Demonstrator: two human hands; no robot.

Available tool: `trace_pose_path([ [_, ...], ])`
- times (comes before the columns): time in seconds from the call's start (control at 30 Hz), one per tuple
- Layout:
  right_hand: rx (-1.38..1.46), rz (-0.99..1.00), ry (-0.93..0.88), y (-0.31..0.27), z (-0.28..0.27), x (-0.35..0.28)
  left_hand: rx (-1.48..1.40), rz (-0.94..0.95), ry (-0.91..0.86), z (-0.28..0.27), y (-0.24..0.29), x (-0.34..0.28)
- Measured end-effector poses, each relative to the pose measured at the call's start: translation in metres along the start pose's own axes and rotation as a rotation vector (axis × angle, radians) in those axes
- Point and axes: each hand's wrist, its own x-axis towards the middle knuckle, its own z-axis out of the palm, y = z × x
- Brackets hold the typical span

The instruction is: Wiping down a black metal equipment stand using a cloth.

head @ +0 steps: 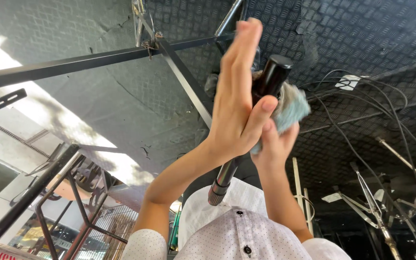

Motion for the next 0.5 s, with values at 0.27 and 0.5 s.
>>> trace_pose_path([
  [0.27,-0.838,-0.526,-0.09,-0.053,0.054,0.012,-0.533,-0.173,-0.251,-0.029,0.005,-0.034],
  [0.5,-1.391,-0.764,-0.261,-0.037,0.085,-0.029,-0.796,-0.28,-0.156,-0.041,-0.027,-0.091],
])
